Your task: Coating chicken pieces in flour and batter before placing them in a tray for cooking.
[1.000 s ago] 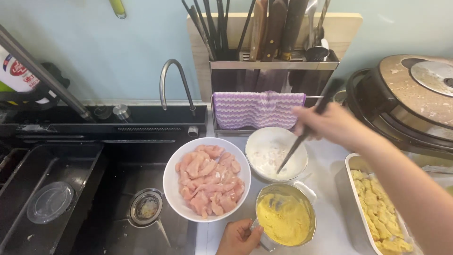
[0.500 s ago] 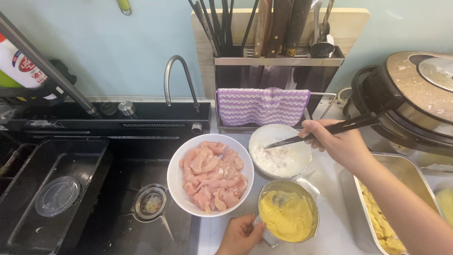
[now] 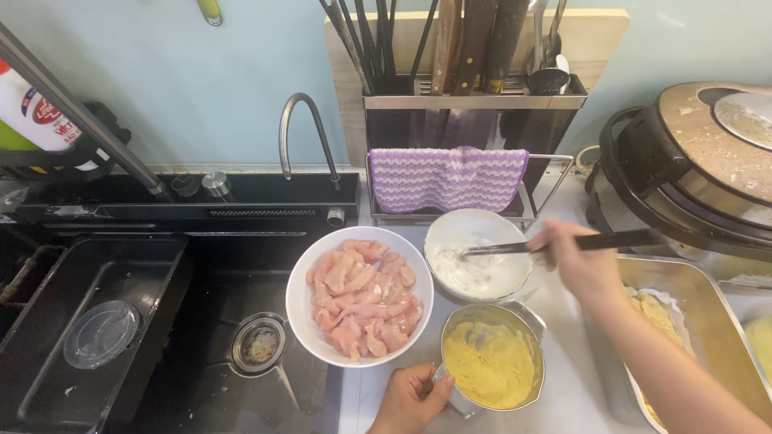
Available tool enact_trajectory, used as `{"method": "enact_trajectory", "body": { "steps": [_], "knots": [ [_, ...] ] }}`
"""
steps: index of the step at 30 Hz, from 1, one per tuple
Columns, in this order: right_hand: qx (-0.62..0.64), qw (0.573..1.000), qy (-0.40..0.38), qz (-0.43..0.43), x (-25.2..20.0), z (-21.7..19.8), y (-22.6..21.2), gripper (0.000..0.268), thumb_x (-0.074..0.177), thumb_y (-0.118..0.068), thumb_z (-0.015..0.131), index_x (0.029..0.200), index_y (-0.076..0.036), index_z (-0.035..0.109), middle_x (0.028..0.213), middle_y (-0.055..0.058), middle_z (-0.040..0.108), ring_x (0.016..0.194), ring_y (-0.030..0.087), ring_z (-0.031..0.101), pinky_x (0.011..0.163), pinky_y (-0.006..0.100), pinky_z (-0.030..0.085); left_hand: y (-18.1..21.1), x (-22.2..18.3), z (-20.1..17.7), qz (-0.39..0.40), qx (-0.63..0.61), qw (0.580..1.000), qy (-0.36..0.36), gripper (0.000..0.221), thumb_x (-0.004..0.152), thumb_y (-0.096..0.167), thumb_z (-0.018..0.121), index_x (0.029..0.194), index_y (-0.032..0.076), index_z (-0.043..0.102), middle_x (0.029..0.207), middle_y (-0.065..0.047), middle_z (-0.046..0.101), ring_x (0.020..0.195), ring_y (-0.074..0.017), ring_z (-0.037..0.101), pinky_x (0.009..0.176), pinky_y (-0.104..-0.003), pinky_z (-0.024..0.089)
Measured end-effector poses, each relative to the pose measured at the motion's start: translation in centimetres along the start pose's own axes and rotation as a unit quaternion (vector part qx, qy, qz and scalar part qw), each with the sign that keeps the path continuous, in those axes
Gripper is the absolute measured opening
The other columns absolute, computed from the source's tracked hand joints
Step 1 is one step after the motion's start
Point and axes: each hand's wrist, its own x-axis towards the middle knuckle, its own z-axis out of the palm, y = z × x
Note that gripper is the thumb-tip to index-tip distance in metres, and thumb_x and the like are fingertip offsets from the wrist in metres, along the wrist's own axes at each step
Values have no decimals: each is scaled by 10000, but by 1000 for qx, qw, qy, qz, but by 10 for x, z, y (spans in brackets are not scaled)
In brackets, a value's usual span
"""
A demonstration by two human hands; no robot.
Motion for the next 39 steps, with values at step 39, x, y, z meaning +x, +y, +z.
{"method": "enact_trajectory", "body": {
  "steps": [39],
  "knots": [
    [212, 960, 159, 91, -3, -68, 44, 426, 1034, -353, 435, 822, -5, 560, 804, 93, 581, 623, 147, 544, 568, 241, 469, -1, 4, 2, 8, 31, 999, 15, 158, 803, 57, 656, 683, -44, 634, 546, -46, 582, 468, -66, 497, 468, -196, 509]
  ]
}}
